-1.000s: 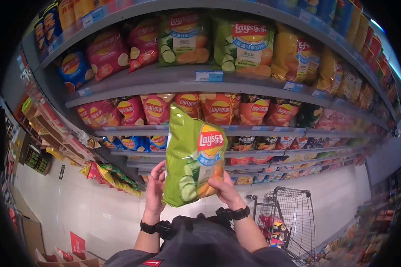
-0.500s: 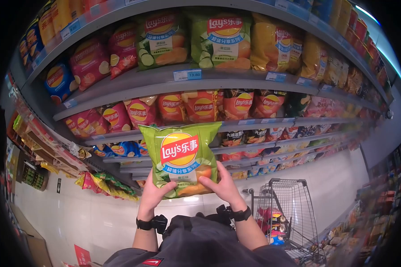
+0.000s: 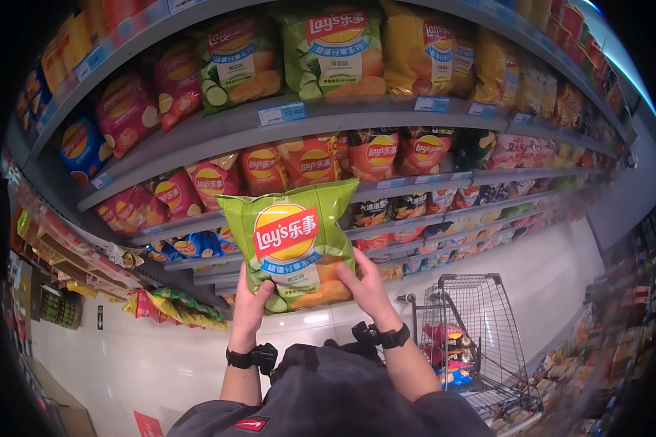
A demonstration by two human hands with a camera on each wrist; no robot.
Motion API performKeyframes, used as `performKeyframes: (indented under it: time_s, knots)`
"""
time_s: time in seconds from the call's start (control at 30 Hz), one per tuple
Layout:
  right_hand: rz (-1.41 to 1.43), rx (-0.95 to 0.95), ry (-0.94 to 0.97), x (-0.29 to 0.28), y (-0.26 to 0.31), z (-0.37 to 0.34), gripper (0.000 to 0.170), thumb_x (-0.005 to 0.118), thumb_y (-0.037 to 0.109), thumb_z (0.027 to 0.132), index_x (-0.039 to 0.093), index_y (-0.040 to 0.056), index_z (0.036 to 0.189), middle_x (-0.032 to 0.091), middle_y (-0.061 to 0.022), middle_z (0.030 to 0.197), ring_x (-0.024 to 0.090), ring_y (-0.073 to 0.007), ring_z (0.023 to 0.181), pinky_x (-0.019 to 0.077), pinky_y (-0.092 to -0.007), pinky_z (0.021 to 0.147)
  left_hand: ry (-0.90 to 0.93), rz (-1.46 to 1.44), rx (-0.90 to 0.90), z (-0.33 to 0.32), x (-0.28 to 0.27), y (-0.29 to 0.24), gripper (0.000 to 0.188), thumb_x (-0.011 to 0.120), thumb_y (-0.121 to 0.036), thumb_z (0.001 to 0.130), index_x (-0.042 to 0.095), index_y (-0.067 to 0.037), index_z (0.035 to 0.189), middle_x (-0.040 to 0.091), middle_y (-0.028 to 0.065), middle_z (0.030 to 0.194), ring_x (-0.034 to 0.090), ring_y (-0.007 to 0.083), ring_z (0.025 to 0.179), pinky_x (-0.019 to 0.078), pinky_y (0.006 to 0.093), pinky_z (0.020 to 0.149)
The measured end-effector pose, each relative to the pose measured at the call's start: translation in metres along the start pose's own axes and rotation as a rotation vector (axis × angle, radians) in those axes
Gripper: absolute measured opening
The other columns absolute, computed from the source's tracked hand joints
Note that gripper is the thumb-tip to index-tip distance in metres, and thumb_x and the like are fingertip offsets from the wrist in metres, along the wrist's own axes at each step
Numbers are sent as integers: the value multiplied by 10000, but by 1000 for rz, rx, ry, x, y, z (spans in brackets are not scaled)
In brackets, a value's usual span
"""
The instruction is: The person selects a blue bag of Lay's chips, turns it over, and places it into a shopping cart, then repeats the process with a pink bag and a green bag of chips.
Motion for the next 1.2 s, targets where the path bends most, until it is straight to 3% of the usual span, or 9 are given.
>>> performKeyframes:
  time_s: [0.2,0.47,0.53,0.6,0.63,0.77,0.97,1.1,1.2]
  knots:
    - [1,-30,44,-5,5,-7,496,690,80,888,497,-10,1336,598,-45,1215,558,-110,1097,451,-279,956,40,155,-25,-8,4,1,845,859,-100,735,354,-30,1410,571,88,1276,562,165,1167,477,317,962]
    - [-139,-230,80,5,11,-6,537,708,-20,809,509,-19,1308,610,-56,1210,580,-146,1101,451,-310,977,14,519,147,-30,-10,0,567,836,-3,731,568,13,1231,670,105,1155,643,195,1041,498,321,917]
    - [-168,-214,81,2,-5,-10,555,708,-55,783,517,-24,1303,598,-102,1281,561,-205,1193,420,-339,1035,-29,382,87,-31,-17,12,584,785,39,752,539,14,1281,644,119,1203,616,190,1082,480,311,932]
    - [-351,-280,61,11,7,-10,510,679,-47,816,514,-26,1299,594,-107,1279,570,-219,1168,429,-341,1022,-127,591,408,-31,-12,-22,556,733,45,783,526,6,1298,507,122,1365,533,195,1203,444,313,995]
    - [-537,-345,38,17,15,-10,466,650,-39,850,512,-28,1295,590,-112,1278,579,-234,1143,438,-344,1010,-141,104,221,-28,-16,-12,568,716,5,824,493,-14,1346,392,125,1440,465,221,1281,407,319,1051]
    - [-439,-491,34,29,28,-3,503,707,6,821,526,-30,1289,526,-176,1404,474,-338,1329,372,-375,1101,-156,513,411,-35,-6,-49,542,658,-33,886,462,-7,1390,419,139,1424,489,242,1281,425,335,1046]
    - [-392,-408,8,29,23,2,486,712,1,804,537,-27,1257,578,-177,1342,548,-322,1251,441,-379,1032,-287,127,222,-29,-33,-17,507,729,-5,812,564,21,1291,522,148,1354,537,255,1240,440,337,1027]
    - [-435,-381,7,18,11,-4,515,722,14,771,537,-36,1249,683,-163,1119,661,-251,1060,485,-345,927,-177,703,377,-38,-28,-28,451,768,29,749,619,0,1174,636,100,1173,608,194,1080,462,289,931]
    - [-421,-245,25,13,13,3,559,726,52,790,499,-22,1295,682,-154,1121,664,-225,1053,484,-322,913,-224,362,222,-28,-38,-11,465,795,-14,764,592,15,1181,655,90,1120,622,171,1005,481,302,896]
Point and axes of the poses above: each hand's wrist, its own z-axis towards the middle knuckle, its own x-axis out of the palm, y = z × x, the point moved 8 cm from there along z, towards the middle knuckle
